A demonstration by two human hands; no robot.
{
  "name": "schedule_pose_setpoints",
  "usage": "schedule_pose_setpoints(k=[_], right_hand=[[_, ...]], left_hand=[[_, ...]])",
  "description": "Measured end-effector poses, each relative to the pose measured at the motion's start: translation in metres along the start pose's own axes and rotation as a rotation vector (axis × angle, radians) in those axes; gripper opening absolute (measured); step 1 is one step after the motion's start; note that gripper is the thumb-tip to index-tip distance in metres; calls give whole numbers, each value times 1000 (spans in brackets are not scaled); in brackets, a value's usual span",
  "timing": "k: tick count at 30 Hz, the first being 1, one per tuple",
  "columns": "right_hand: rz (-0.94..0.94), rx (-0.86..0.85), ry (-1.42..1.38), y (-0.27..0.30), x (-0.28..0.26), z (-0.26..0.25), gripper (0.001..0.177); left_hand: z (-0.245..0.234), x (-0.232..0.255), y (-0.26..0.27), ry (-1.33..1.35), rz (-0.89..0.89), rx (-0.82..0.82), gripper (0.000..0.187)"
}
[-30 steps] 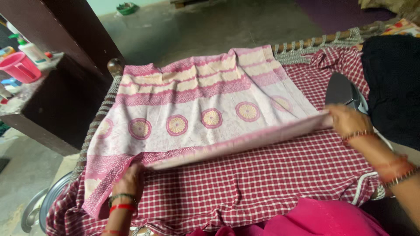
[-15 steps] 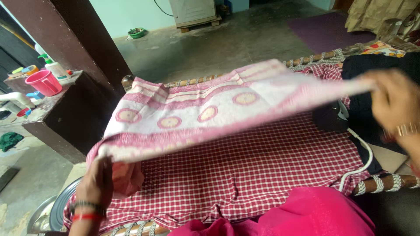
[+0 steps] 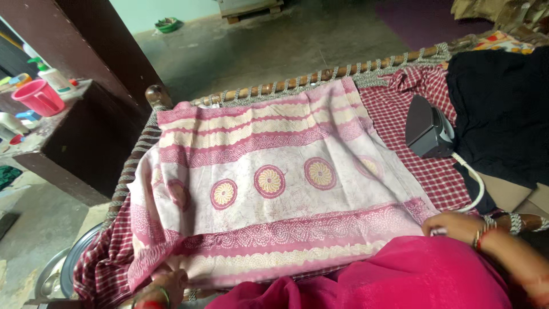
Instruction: The person irons a pink and white patterned cloth on a woven cot. They repeatedly smooth the fabric with their hands, move the iron across different sections, and reposition the cloth to cover new areas.
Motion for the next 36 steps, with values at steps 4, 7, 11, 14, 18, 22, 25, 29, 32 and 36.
schedule_pose_setpoints(k=[4,7,11,14,18,22,25,29,32,36], right_hand=[[-48,135,13,-29,-39,-61,36],[-130,456,-82,-95,-64,-101,35],[-202,652,-583,-215,-71,-138,34],[0,851,-358,-294,-71,-168,31],[50,1054,-223,-344,-84,-181,35],[248,822,-368,-342,-98,-188,43],[157,859,-588,-328,-115,-189,37],[91,819,-512,-320,-126,-187,36],[19,881,-445,-322,-125,-187,49],[62,957,-216,-322,-117,-192,67]], left_hand=[[-45,46,-23,19,124,-9,35],[-109,119,-52,288,224,191,41],[-163,227,-97,410,409,533,44],[-175,273,-133,263,449,655,53],[-172,272,-177,174,431,683,60],[-166,239,-206,272,293,822,63],[-154,219,-207,349,228,941,62],[-146,212,-206,378,248,974,60],[-146,214,-204,358,234,970,57],[-150,216,-200,346,228,972,56]])
Point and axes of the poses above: each hand's wrist, its own y-axis away from the middle knuckle, its own z-axis out of the palm, x = y × z, the point moved 1 cm from there along -y, towards the middle knuckle, and after that the axes turned 5 degrees about x, right-handed, at the moved point
